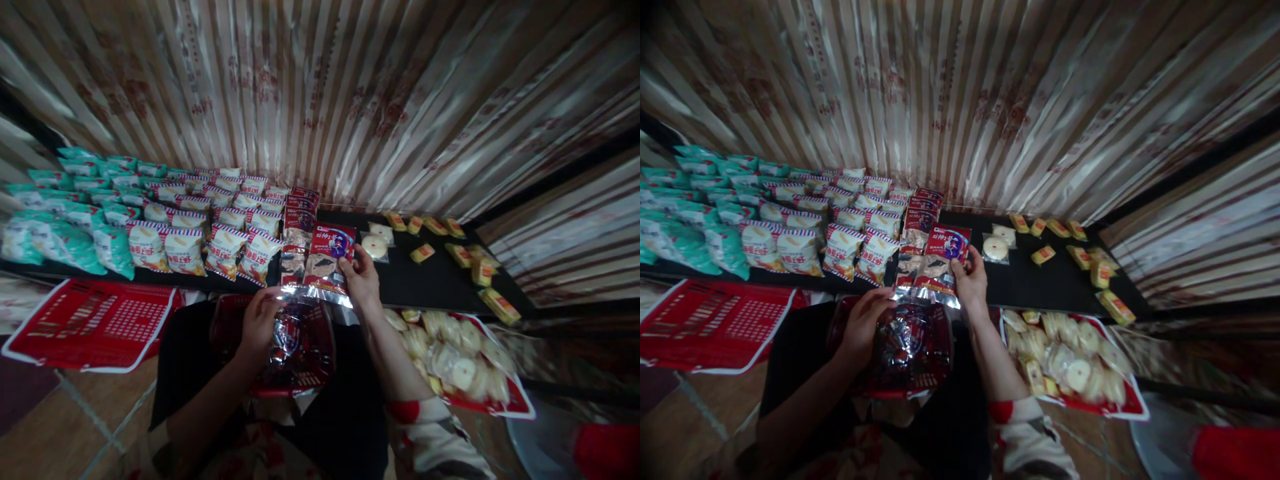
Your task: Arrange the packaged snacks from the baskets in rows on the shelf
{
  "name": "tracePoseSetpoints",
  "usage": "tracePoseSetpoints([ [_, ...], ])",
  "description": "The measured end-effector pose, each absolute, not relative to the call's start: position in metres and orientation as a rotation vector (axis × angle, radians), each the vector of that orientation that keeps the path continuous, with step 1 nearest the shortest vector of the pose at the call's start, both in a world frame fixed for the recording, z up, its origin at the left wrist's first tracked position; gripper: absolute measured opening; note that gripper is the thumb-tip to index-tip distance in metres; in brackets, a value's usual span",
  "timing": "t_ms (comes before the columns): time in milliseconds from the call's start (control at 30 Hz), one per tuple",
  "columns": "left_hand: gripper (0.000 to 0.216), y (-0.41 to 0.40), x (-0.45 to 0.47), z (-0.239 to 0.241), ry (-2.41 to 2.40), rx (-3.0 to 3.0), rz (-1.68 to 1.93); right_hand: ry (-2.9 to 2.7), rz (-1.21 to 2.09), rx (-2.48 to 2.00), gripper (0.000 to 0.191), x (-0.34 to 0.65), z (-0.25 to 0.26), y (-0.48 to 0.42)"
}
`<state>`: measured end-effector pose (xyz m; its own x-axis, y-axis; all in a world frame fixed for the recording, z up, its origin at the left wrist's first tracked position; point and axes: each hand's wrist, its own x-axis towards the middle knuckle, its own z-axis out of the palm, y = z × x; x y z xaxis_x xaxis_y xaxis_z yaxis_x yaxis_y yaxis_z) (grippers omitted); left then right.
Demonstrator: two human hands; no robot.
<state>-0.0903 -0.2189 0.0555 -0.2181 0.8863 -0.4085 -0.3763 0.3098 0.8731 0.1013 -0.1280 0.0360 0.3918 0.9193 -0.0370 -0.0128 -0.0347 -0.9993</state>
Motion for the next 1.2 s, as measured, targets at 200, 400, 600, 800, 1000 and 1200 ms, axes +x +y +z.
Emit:
tracePoseSetpoints([
  [200, 0.019, -0.22, -0.094, 0.048, 1.323, 0.824, 1.349, -1.073, 0.912, -1.454, 0.068, 0.072, 0.028, -0.119],
  [400, 0.03, -0.209, -0.087, 0.049, 1.322, 1.25, 1.303, -1.317, 0.726, -1.499, 0.057, 0.063, 0.02, -0.109],
  [600, 0.037, -0.203, -0.079, 0.037, 1.365, 1.508, 1.245, -1.49, 0.504, -1.711, 0.054, 0.06, 0.021, -0.108],
  [800, 0.044, -0.202, -0.076, 0.018, 1.61, 2.031, 1.03, -1.612, 0.381, -1.837, 0.043, 0.055, 0.025, -0.117],
  [1000, 0.041, -0.2, -0.074, 0.013, 1.66, 2.183, 1.056, -1.804, 0.155, -1.838, 0.041, 0.053, 0.032, -0.113],
  [1200, 0.041, -0.199, -0.073, 0.01, 1.676, 2.199, 1.078, -2.099, 0.127, -1.731, 0.05, 0.05, 0.045, -0.082],
])
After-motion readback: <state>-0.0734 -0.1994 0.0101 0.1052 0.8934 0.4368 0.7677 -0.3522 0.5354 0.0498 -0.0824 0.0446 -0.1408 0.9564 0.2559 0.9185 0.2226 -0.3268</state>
